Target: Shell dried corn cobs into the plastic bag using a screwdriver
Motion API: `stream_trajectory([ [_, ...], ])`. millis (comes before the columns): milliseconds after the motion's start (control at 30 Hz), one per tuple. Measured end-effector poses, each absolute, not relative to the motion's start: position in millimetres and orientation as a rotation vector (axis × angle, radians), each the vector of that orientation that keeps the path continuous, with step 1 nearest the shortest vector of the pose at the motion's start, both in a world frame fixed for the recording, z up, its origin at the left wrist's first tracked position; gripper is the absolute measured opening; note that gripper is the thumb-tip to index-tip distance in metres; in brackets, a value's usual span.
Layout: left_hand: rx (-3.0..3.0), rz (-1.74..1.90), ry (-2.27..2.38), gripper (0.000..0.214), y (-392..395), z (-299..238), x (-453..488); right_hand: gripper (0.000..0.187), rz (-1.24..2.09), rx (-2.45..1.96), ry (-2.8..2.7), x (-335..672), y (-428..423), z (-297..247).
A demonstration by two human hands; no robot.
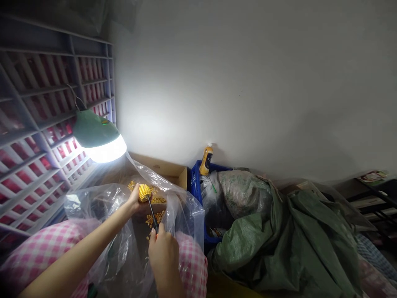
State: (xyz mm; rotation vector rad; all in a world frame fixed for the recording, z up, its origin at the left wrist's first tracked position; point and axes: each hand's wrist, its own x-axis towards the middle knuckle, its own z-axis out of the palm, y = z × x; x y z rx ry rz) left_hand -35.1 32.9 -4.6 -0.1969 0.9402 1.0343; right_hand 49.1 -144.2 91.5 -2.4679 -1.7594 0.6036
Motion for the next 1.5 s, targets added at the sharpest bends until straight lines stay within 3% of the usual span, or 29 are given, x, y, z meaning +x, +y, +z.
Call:
stream_trajectory([
  [367, -0.044, 0.963, 0.851, 0.019, 35, 5, -43, 0.033, 0.571, -2.545, -1.724, 43, -142, 103],
  [900, 0.014, 0.936, 0.834, 0.038, 38, 17, -48, 0.035, 0.65, -2.522, -1.722, 14, -147, 102],
  [1000, 0.04, 0.947, 0.827, 0.033, 43, 11, -53, 0.031, 0.686, -2.451, -1.669, 13, -142, 99],
  [1233, 0.068, 1.039, 0.88, 0.025, 49, 8, -58, 0.032, 1.399, -2.12, -1.216, 26, -126, 73],
  [1400, -0.006, 0.966, 0.851, 0.031, 48, 14, -59, 0.028, 0.75, -2.379, -1.644, 12, -128, 92],
  [1500, 0.033, 0.998, 0.917, 0.03, 47, 12, -61, 0.03, 0.688, -2.48, -1.74, 7, -127, 103],
])
